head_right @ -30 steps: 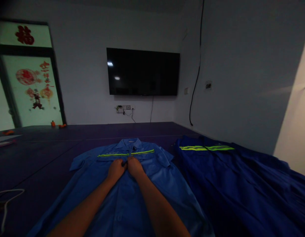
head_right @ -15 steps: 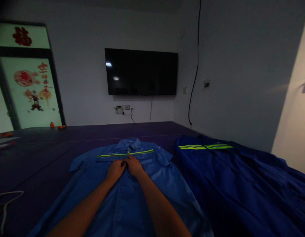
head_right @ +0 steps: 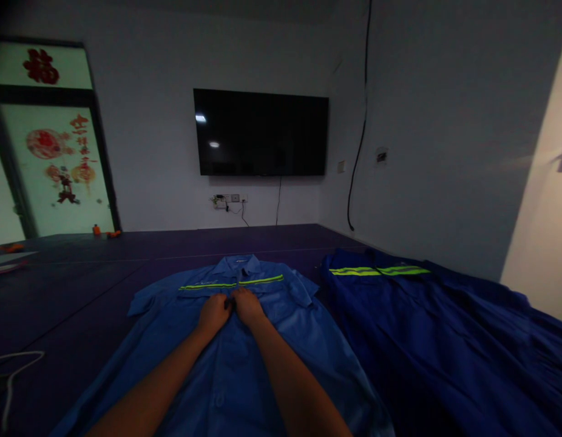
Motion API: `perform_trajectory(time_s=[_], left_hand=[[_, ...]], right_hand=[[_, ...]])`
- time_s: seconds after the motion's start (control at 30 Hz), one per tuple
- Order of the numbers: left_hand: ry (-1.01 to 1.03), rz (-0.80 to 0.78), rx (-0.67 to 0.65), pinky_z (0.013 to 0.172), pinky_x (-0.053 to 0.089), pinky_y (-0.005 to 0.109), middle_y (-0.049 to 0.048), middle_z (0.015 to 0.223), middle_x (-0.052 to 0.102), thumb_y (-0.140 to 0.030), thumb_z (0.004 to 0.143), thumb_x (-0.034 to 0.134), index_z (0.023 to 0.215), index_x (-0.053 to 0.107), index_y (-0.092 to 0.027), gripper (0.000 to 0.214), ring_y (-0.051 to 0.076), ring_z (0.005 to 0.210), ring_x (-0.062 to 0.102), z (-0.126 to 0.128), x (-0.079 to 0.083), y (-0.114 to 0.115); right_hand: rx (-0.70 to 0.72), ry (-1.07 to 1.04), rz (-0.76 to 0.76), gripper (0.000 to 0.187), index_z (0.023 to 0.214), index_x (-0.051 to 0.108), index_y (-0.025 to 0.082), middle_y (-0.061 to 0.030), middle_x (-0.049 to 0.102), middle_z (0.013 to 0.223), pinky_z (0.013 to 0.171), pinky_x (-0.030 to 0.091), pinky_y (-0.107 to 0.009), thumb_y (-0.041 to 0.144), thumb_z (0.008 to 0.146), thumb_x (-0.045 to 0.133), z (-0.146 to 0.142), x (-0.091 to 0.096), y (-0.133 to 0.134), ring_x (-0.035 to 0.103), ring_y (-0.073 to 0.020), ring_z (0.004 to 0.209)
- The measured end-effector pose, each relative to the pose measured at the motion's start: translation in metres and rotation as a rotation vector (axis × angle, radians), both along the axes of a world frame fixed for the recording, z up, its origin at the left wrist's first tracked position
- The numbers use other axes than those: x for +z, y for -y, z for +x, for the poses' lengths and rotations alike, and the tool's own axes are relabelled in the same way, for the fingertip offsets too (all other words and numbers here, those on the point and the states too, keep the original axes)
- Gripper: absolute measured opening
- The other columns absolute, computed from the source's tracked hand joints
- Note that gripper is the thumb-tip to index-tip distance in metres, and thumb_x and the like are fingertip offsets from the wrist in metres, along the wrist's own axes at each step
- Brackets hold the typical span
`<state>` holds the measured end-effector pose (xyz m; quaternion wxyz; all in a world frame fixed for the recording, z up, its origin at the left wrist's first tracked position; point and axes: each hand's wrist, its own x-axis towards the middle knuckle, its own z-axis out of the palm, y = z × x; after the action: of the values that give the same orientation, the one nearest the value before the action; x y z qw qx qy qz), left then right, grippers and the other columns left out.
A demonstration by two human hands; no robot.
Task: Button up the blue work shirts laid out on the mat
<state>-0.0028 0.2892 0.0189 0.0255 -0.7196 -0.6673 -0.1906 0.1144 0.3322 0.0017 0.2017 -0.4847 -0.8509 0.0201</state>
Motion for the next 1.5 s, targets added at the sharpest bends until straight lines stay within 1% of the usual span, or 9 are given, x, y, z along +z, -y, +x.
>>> perform_trajectory(time_s=[0.13, 0.27, 0.43, 0.57, 0.8, 1.0, 1.3, 1.5], left_hand=[[-0.020, -0.012, 0.009, 0.072, 0.040, 0.026, 0.0110, 0.092, 0.065, -0.030, 0.086, 0.037, 0.091, 0.061, -0.014, 0.029, 0.020, 0.089, 0.060, 0.001, -0.001, 0.002], [-0.036, -0.017, -0.004, 0.073, 0.040, 0.026, 0.0114, 0.093, 0.065, -0.028, 0.086, 0.037, 0.093, 0.060, -0.014, 0.028, 0.020, 0.091, 0.059, 0.002, 0.000, 0.003], [-0.046, -0.039, -0.001, 0.074, 0.041, 0.026, 0.0113, 0.096, 0.064, -0.022, 0.087, 0.036, 0.094, 0.059, -0.014, 0.026, 0.020, 0.092, 0.059, 0.002, 0.003, 0.004], [-0.044, -0.054, 0.002, 0.073, 0.042, 0.027, 0.0124, 0.097, 0.064, -0.019, 0.086, 0.036, 0.095, 0.059, -0.013, 0.026, 0.020, 0.092, 0.060, 0.003, 0.004, 0.006], [-0.029, -0.041, 0.028, 0.072, 0.043, 0.027, 0.0137, 0.092, 0.065, -0.017, 0.087, 0.032, 0.096, 0.060, -0.012, 0.030, 0.021, 0.091, 0.061, 0.007, 0.006, 0.009], [-0.030, -0.047, 0.033, 0.072, 0.043, 0.027, 0.0137, 0.092, 0.065, -0.017, 0.087, 0.031, 0.098, 0.060, -0.012, 0.032, 0.021, 0.091, 0.061, 0.008, 0.008, 0.010], [-0.027, -0.069, 0.050, 0.072, 0.044, 0.027, 0.0137, 0.092, 0.065, -0.014, 0.085, 0.032, 0.098, 0.060, -0.012, 0.031, 0.021, 0.091, 0.061, 0.011, 0.007, 0.009], [-0.031, -0.066, 0.038, 0.073, 0.044, 0.026, 0.0135, 0.092, 0.065, -0.012, 0.084, 0.033, 0.098, 0.060, -0.013, 0.031, 0.021, 0.092, 0.061, 0.011, 0.006, 0.008]], right_hand=[[-0.037, 0.003, -0.009, 0.031, 0.102, 0.059, 0.015, -0.0101, 0.060, 0.105, 0.086, 0.036, -0.026, 0.009, 0.082, 0.035, -0.001, 0.002, 0.001, 0.052, -0.0179, 0.101], [-0.028, -0.007, -0.027, 0.030, 0.101, 0.059, 0.016, -0.0096, 0.060, 0.105, 0.086, 0.036, -0.026, 0.009, 0.082, 0.037, 0.000, 0.004, 0.003, 0.053, -0.0178, 0.101], [0.003, -0.021, -0.007, 0.030, 0.100, 0.059, 0.015, -0.0095, 0.060, 0.104, 0.087, 0.036, -0.026, 0.008, 0.081, 0.038, 0.001, 0.005, 0.006, 0.052, -0.0177, 0.102], [-0.003, -0.026, -0.015, 0.029, 0.100, 0.059, 0.015, -0.0098, 0.060, 0.103, 0.086, 0.036, -0.026, 0.009, 0.082, 0.038, 0.000, 0.006, 0.006, 0.052, -0.0180, 0.101], [-0.042, 0.009, -0.006, 0.029, 0.100, 0.059, 0.014, -0.0116, 0.059, 0.105, 0.086, 0.037, -0.027, 0.008, 0.082, 0.036, -0.004, 0.004, 0.005, 0.053, -0.0190, 0.100], [-0.066, 0.023, 0.008, 0.030, 0.100, 0.058, 0.014, -0.0127, 0.057, 0.106, 0.086, 0.037, -0.029, 0.009, 0.083, 0.034, -0.005, 0.006, 0.011, 0.052, -0.0192, 0.100], [-0.114, 0.077, 0.033, 0.030, 0.100, 0.057, 0.012, -0.0146, 0.057, 0.107, 0.087, 0.038, -0.032, 0.008, 0.083, 0.032, -0.011, 0.007, 0.015, 0.053, -0.0209, 0.099], [-0.156, 0.082, 0.030, 0.031, 0.101, 0.056, 0.012, -0.0156, 0.057, 0.108, 0.086, 0.039, -0.035, 0.007, 0.083, 0.031, -0.015, 0.007, 0.015, 0.055, -0.0218, 0.098]])
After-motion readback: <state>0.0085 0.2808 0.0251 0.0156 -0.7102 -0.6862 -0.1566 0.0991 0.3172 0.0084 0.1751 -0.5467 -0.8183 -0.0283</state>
